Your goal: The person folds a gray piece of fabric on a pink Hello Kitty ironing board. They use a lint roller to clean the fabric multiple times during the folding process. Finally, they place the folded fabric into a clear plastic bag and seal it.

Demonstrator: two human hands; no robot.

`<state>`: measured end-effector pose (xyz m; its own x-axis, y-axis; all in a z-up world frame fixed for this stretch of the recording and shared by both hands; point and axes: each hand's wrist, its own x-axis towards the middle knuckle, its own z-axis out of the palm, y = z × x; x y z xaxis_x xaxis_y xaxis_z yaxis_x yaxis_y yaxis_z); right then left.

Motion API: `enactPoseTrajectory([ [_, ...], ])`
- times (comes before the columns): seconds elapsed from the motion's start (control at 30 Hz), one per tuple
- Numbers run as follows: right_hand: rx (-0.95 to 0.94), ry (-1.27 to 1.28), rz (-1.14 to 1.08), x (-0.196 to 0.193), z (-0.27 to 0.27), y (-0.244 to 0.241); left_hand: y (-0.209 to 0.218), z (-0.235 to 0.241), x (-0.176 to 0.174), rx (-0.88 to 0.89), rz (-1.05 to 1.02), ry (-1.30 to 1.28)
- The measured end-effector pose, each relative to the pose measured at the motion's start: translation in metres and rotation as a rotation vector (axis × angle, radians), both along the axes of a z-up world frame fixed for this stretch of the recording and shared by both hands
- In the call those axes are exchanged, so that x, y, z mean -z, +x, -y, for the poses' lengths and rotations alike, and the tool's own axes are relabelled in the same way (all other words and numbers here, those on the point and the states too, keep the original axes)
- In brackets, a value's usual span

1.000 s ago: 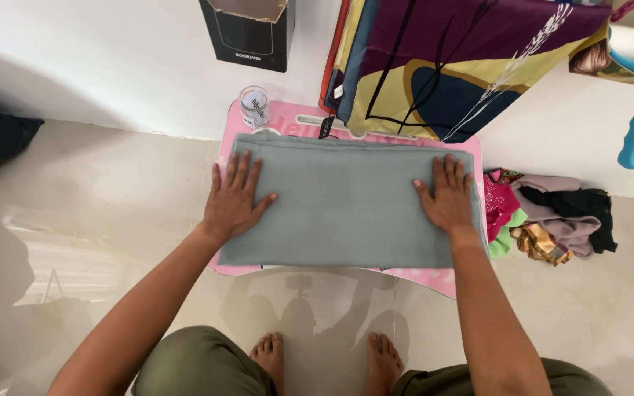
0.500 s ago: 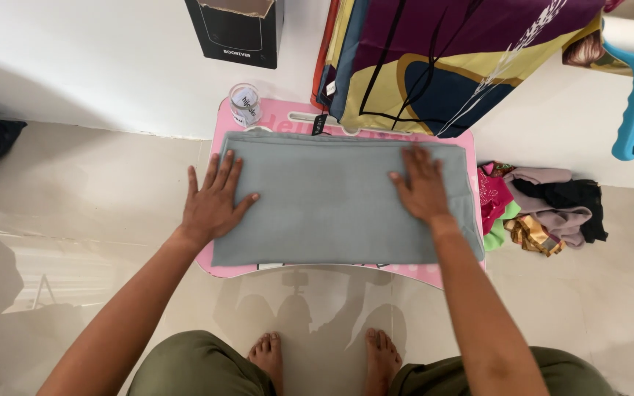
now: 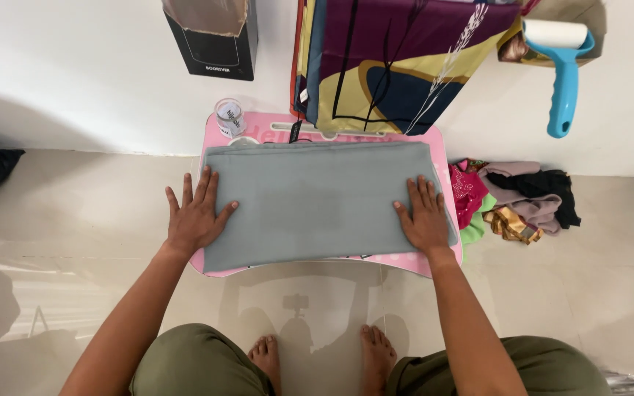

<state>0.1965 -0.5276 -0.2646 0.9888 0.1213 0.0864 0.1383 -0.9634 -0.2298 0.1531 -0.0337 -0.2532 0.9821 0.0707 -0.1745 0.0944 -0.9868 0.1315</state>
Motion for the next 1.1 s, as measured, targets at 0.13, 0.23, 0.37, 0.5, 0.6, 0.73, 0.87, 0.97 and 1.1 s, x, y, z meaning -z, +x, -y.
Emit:
enactPoseTrajectory([
  [0.13, 0.061, -0.053, -0.116, -0.009, 0.010, 0.006, -0.001, 0.003, -0.004, -0.016, -0.002, -0.020],
  [0.23, 0.069, -0.070, -0.130, -0.008, 0.012, 0.008, 0.000, 0.005, -0.007, -0.020, -0.007, -0.016],
  [0.37, 0.073, -0.085, -0.140, -0.011, 0.009, 0.008, -0.002, 0.005, -0.009, -0.031, -0.011, -0.022],
  [0.5, 0.058, -0.080, -0.132, -0.014, 0.008, 0.007, -0.004, 0.005, -0.013, -0.037, -0.013, -0.018],
  [0.6, 0.063, -0.079, -0.110, -0.011, 0.010, 0.008, -0.007, 0.005, -0.014, -0.025, -0.004, -0.032],
  [0.73, 0.030, 0.011, -0.061, -0.007, 0.019, 0.009, -0.005, 0.002, -0.012, -0.017, -0.014, -0.076],
  [0.87, 0.016, 0.065, -0.078, -0.013, 0.029, 0.008, -0.003, -0.002, -0.003, -0.027, -0.034, -0.085],
  [0.97, 0.017, 0.150, -0.041, -0.001, 0.048, 0.008, 0.005, -0.008, 0.029, -0.024, 0.126, -0.156],
  [1.1, 0.191, 0.449, 0.060, -0.028, 0.078, 0.017, 0.004, -0.009, 0.029, -0.044, 0.126, -0.193],
])
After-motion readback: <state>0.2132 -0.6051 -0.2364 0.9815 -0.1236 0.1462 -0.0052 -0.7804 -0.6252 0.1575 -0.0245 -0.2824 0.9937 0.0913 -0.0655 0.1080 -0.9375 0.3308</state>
